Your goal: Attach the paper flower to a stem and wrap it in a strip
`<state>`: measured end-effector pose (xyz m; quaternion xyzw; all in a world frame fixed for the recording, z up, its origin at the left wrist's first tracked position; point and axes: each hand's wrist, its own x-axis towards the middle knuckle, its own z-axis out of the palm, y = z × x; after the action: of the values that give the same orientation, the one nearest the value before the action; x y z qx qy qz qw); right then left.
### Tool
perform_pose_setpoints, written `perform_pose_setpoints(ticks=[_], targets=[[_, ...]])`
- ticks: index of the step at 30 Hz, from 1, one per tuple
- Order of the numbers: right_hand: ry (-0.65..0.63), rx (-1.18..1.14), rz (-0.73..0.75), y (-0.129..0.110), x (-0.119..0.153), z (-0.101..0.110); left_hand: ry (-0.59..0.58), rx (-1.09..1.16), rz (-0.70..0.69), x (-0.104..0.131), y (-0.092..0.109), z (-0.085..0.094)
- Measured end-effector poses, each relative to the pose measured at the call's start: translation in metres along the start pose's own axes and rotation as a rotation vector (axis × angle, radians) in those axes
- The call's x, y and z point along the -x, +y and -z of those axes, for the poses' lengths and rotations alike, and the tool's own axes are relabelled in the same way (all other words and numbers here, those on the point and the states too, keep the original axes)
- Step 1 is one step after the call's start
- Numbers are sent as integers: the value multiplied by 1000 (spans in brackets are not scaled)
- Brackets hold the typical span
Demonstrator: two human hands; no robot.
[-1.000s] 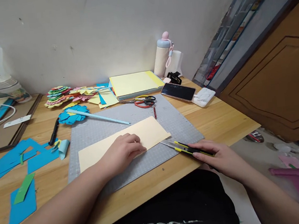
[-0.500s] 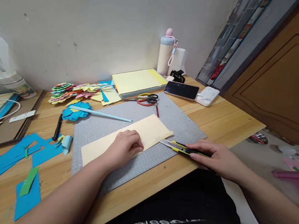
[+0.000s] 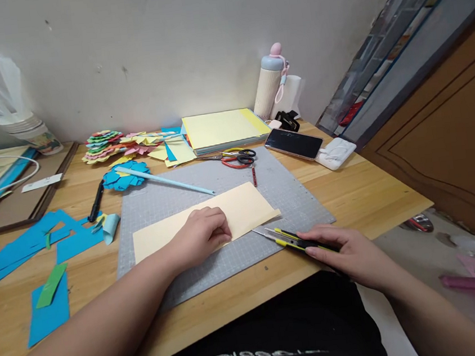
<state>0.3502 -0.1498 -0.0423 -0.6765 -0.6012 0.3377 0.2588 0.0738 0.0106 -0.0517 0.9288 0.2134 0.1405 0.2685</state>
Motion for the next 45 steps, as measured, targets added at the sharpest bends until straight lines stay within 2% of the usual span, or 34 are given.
perform_pose_setpoints(ticks=[9, 16, 20, 25, 32, 40, 45], targets=[[-11, -11, 43, 0, 1, -5, 0, 3, -6, 0, 0, 0], [31, -54, 33, -8, 16, -30, -2, 1, -4, 0, 1, 1], [95, 8, 62, -13, 23, -39, -8, -1, 3, -1, 1, 0], [151, 123, 64, -12, 25, -33, -20, -3, 25, 0, 2, 2], [200, 47, -37, -6, 16, -28, 16, -41, 173, -2, 15, 0], [7, 96, 112, -5, 16, -20, 41, -76, 316, 0, 31, -1], [2, 189, 151, -9, 8, -12, 22, -66, 328, 3, 38, -3]])
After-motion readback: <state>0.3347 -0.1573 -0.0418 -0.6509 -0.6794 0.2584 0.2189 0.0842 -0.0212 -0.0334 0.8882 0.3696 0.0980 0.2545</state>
